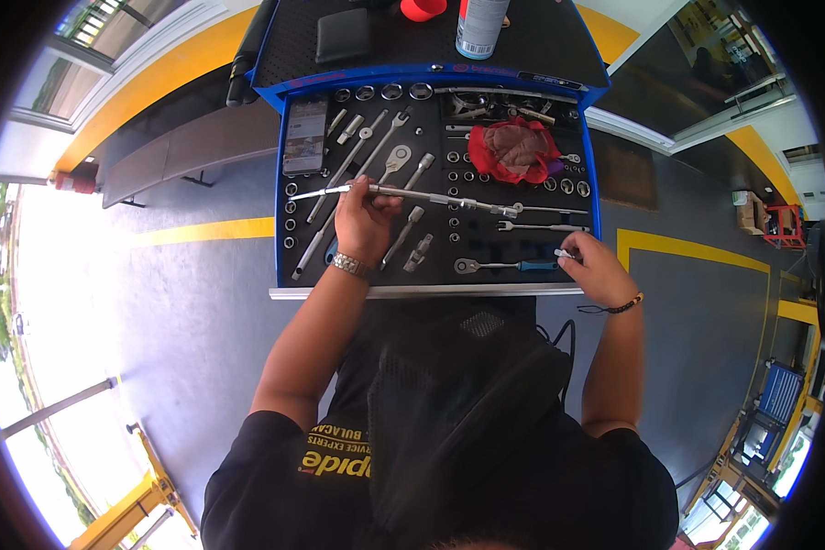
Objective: The person opens a tool drawer and organizes various hand tools, including sockets, ratchets, and extensions. They pick up, inspect, and place tools back into designated slots, occasionally wiping them with a red cloth. The drawer remains open throughout the sequence.
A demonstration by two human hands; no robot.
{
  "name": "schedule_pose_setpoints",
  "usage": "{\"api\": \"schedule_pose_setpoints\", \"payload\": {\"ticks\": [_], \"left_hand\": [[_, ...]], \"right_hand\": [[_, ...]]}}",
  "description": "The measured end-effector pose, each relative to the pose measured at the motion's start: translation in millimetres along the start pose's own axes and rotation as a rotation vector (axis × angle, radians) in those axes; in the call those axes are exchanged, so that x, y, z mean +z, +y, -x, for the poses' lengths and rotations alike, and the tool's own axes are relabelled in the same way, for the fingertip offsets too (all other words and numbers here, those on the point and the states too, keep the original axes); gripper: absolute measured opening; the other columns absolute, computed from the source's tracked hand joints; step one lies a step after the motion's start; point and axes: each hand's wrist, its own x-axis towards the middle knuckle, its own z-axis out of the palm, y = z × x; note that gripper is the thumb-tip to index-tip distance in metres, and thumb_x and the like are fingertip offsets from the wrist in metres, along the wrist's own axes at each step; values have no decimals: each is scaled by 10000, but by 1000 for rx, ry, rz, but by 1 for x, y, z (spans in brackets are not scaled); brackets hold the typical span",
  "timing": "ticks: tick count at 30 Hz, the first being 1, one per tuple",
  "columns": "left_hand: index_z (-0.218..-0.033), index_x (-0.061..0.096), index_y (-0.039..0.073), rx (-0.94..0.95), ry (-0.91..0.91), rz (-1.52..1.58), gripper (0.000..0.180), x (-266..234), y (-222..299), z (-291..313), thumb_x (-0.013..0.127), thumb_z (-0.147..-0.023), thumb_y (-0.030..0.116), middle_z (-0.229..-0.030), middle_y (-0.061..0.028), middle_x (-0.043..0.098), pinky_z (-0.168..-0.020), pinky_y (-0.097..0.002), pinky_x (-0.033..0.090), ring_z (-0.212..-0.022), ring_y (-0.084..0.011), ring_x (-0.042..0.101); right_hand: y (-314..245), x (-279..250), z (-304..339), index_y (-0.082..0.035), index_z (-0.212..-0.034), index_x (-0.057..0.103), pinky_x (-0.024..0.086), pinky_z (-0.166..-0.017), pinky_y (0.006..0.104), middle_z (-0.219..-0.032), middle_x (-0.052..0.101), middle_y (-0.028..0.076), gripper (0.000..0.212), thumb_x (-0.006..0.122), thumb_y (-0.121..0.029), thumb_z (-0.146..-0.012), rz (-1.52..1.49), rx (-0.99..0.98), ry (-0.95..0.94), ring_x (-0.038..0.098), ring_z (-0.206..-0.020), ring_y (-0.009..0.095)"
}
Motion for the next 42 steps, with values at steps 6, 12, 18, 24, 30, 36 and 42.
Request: {"api": "schedule_pose_setpoints", "payload": {"ticks": [6, 12, 18, 24, 30, 36, 42], "left_hand": [[-963, 588, 129, 53, -53, -16, 110, 11, 4, 7, 590, -1024, 220, -808, -13, 625, -662, -355, 507, -694, -168, 596], [-967, 572, 97, 85, -7, -4, 136, 9, 4, 3, 576, -1034, 215, -778, -58, 637, -625, -378, 528, -644, -199, 626], [-939, 568, 85, 105, 33, 17, 174, 7, 4, -2, 581, -1038, 229, -739, -54, 627, -596, -389, 535, -611, -202, 624], [-940, 570, 90, 80, 11, 70, 178, 6, 5, -1, 570, -1049, 231, -732, -52, 623, -619, -377, 533, -625, -194, 622], [-961, 552, 102, 46, -51, -1, 187, 9, 4, 3, 578, -1055, 262, -737, -74, 629, -630, -377, 540, -657, -210, 639], [-999, 545, 123, 61, -72, -34, 152, 8, 2, 4, 601, -1047, 256, -786, -52, 630, -636, -360, 556, -667, -198, 642], [-1038, 513, 145, 106, -110, -96, 150, -1, 1, 0, 602, -1048, 265, -816, -79, 685, -651, -355, 591, -669, -202, 699]], "right_hand": [[-10, 44, -35, -30, -1222, 553, 501, -778, 253, -1013, 615, 24, 242, 562, -50, -981, -980, -133, -90, 604, -899, 98], [-16, 58, -60, -16, -1360, 587, 416, -651, 195, -889, 509, -36, 389, 570, -34, -972, -947, -230, -91, 471, -719, 35], [-12, 81, -68, -22, -1344, 622, 357, -597, 198, -823, 478, -62, 367, 582, -48, -979, -975, -299, 0, 417, -680, 22], [-14, 81, -71, -29, -1313, 644, 451, -690, 225, -878, 548, -44, 381, 684, -126, -946, -818, -334, 80, 496, -739, 50], [-22, 84, -72, -31, -1253, 666, 513, -745, 293, -912, 660, 64, 394, 756, -222, -921, -495, -393, 218, 640, -812, 157], [-35, 91, -65, -44, -1189, 679, 553, -729, 375, -989, 712, 143, 378, 739, -310, -928, -187, -415, 456, 700, -828, 316], [-35, 88, -65, -66, -1163, 679, 556, -720, 390, -917, 730, 146, 403, 682, -412, -957, -94, -342, 338, 721, -826, 327]]}}
